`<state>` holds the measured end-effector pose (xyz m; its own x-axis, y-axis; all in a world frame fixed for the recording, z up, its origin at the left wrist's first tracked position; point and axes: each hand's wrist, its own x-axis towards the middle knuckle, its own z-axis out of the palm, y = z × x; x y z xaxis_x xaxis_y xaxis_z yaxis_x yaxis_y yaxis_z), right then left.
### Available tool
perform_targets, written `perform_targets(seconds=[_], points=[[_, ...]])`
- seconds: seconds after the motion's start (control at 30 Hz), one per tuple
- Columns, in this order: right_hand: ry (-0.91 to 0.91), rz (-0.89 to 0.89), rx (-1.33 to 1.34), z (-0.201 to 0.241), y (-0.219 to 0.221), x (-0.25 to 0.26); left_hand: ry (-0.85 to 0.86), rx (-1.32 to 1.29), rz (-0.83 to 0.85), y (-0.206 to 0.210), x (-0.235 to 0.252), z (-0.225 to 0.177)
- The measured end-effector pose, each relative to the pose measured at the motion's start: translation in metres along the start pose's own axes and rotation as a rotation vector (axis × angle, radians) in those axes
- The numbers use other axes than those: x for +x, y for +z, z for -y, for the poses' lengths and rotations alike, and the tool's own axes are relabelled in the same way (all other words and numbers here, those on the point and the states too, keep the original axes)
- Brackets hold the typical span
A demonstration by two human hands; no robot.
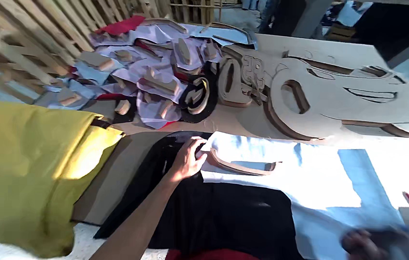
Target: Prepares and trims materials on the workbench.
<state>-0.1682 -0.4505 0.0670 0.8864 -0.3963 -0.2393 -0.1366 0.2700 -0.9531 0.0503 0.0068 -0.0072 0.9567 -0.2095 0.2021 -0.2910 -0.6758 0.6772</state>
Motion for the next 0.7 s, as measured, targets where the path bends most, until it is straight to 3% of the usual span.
perform_targets(seconds=[0.1,0.17,0.4,0.53,0.7], points=[[0.074,-0.253,-0.248,0.000,0.101,0.026,0.118,-0.070,0.061,0.010,0.002,0.004],[0.130,-0.260,-0.417,-0.002,0.131,0.052,0.114,-0.077,0.082,0.017,0.004,0.010],[0.160,-0.208,-1.111,-0.034,0.163,0.102,0.058,0.004,-0.006,0.028,-0.005,0.010],[0.179,-0.244,-1.107,-0.041,0.186,0.101,0.080,0.023,-0.009,0.032,-0.008,0.013],[0.125,-0.286,-1.057,-0.030,0.185,0.108,0.067,0.046,0.011,0.034,-0.011,0.008]])
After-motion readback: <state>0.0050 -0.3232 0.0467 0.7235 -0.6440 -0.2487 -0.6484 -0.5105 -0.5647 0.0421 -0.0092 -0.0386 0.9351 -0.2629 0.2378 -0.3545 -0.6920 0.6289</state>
